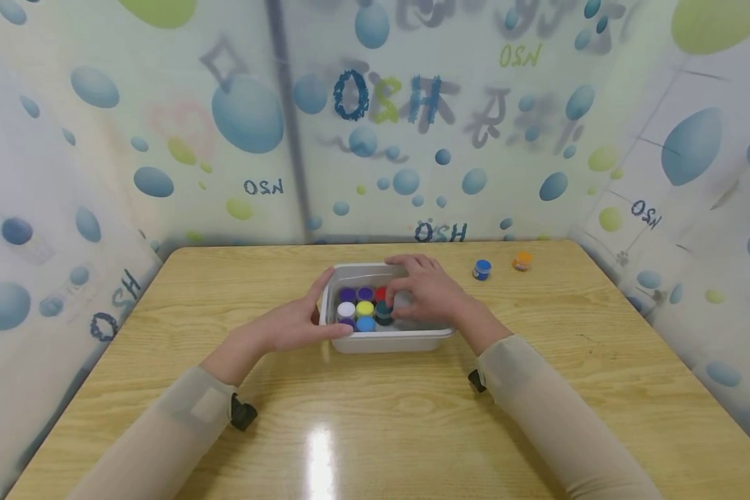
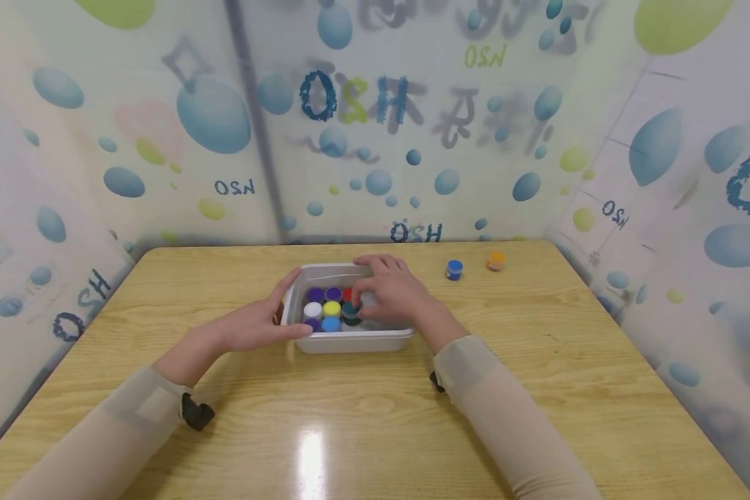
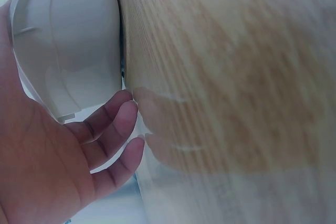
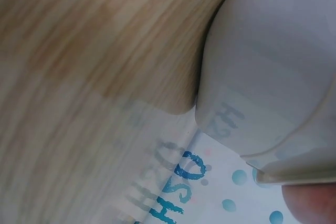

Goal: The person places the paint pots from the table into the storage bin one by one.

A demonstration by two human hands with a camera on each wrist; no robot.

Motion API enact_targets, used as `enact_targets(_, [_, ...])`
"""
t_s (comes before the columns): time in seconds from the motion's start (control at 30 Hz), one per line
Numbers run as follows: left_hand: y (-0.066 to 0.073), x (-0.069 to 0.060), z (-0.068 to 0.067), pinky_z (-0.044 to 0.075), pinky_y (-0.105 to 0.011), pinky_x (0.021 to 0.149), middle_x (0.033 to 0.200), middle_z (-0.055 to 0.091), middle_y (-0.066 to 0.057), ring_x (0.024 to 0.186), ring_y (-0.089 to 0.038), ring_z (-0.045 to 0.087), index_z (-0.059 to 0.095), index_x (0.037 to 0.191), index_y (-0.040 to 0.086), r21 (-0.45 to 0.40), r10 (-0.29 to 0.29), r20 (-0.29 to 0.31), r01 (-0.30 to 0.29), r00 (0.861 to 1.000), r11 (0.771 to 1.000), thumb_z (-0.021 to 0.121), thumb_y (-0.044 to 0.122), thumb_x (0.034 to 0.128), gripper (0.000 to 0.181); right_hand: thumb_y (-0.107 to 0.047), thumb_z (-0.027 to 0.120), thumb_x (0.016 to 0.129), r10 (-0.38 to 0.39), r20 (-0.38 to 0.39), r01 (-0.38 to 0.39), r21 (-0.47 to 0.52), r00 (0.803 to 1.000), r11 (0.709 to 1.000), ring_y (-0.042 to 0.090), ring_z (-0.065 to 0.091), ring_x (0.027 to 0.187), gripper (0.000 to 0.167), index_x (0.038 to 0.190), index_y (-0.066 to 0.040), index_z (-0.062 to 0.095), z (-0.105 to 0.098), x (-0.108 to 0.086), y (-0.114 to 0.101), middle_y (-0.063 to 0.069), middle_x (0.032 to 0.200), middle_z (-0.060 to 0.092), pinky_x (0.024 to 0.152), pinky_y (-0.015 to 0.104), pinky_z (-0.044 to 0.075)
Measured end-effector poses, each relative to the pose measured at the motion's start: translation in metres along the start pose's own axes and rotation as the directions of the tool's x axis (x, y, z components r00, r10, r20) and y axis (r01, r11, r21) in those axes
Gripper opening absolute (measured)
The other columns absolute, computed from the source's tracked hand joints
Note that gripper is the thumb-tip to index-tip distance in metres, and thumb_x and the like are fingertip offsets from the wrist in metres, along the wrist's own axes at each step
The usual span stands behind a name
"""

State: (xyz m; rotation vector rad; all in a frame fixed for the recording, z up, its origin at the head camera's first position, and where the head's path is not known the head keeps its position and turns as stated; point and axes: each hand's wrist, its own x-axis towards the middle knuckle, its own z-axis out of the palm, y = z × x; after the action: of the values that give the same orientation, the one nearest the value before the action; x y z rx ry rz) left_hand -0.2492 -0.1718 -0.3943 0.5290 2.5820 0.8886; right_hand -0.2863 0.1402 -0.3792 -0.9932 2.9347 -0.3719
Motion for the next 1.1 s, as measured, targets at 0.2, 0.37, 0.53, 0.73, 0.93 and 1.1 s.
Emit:
enact_targets(0.2, [0.0017, -0.0006, -0.0003, 0.054, -0.052, 0.106, 0.148, 0.064, -0.018, 0.115, -0.026, 0.067, -0.016, 0.174, 0.041, 0.006, -0.003, -0.001, 0.003, 1.000, 1.000, 0.068, 0.082, 0.0922, 0.125, -0.035, 0.086, 0.098, -0.005, -0.002, 0.005, -0.014, 1.000, 1.000, 0.037, 0.027, 0.164, 0.009, 0.100, -0.036, 0.077, 0.0003, -0.0004, -0.0004, 0.003, 0.177, 0.035, 0.134, 0.063, 0.019])
enact_targets(0.37, [0.0014, -0.0005, 0.0001, 0.053, -0.055, 0.110, 0.152, 0.062, -0.019, 0.119, -0.027, 0.067, -0.016, 0.174, 0.041, -0.001, 0.003, -0.002, -0.003, 1.000, 1.000, 0.068, 0.081, 0.0927, 0.124, -0.040, 0.087, 0.096, -0.008, -0.026, 0.007, -0.026, 1.000, 1.000, 0.038, 0.029, 0.163, 0.013, 0.101, -0.034, 0.077, 0.0021, 0.0006, 0.0006, 0.004, 0.176, 0.037, 0.134, 0.063, 0.021])
enact_targets(0.53, [0.0015, -0.0003, 0.0003, 0.052, -0.057, 0.112, 0.154, 0.060, -0.020, 0.121, -0.028, 0.067, -0.016, 0.175, 0.039, -0.007, 0.013, -0.004, -0.013, 1.000, 1.000, 0.068, 0.080, 0.0934, 0.124, -0.043, 0.088, 0.095, -0.009, -0.041, 0.008, -0.046, 0.999, 0.999, 0.037, 0.032, 0.162, 0.017, 0.101, -0.034, 0.076, 0.0030, 0.0011, 0.0008, 0.004, 0.175, 0.039, 0.133, 0.062, 0.023])
enact_targets(0.73, [0.0013, 0.0000, 0.0004, 0.052, -0.057, 0.112, 0.154, 0.060, -0.020, 0.122, -0.028, 0.068, -0.017, 0.175, 0.040, -0.006, 0.014, -0.006, -0.014, 1.000, 1.000, 0.068, 0.080, 0.0936, 0.124, -0.044, 0.088, 0.094, -0.006, -0.041, 0.004, -0.041, 0.999, 0.999, 0.037, 0.032, 0.162, 0.018, 0.104, -0.033, 0.078, 0.0029, 0.0011, 0.0003, 0.005, 0.175, 0.039, 0.133, 0.062, 0.023])
enact_targets(0.93, [0.0007, 0.0000, 0.0003, 0.052, -0.057, 0.112, 0.154, 0.060, -0.020, 0.121, -0.028, 0.067, -0.017, 0.174, 0.041, -0.005, 0.005, 0.000, -0.005, 1.000, 1.000, 0.068, 0.080, 0.0933, 0.124, -0.043, 0.088, 0.094, -0.002, -0.039, 0.001, -0.041, 0.999, 0.999, 0.037, 0.031, 0.162, 0.018, 0.106, -0.034, 0.079, 0.0037, 0.0016, 0.0015, 0.004, 0.175, 0.038, 0.133, 0.063, 0.023])
enact_targets(1.1, [0.0001, 0.0005, 0.0002, 0.053, -0.055, 0.110, 0.152, 0.061, -0.019, 0.119, -0.027, 0.067, -0.017, 0.174, 0.041, -0.005, 0.006, 0.002, -0.006, 1.000, 1.000, 0.069, 0.080, 0.0932, 0.124, -0.042, 0.088, 0.095, 0.002, -0.038, -0.004, -0.036, 0.999, 0.999, 0.037, 0.032, 0.162, 0.018, 0.107, -0.033, 0.079, 0.0039, 0.0020, 0.0012, 0.004, 0.175, 0.038, 0.133, 0.062, 0.023])
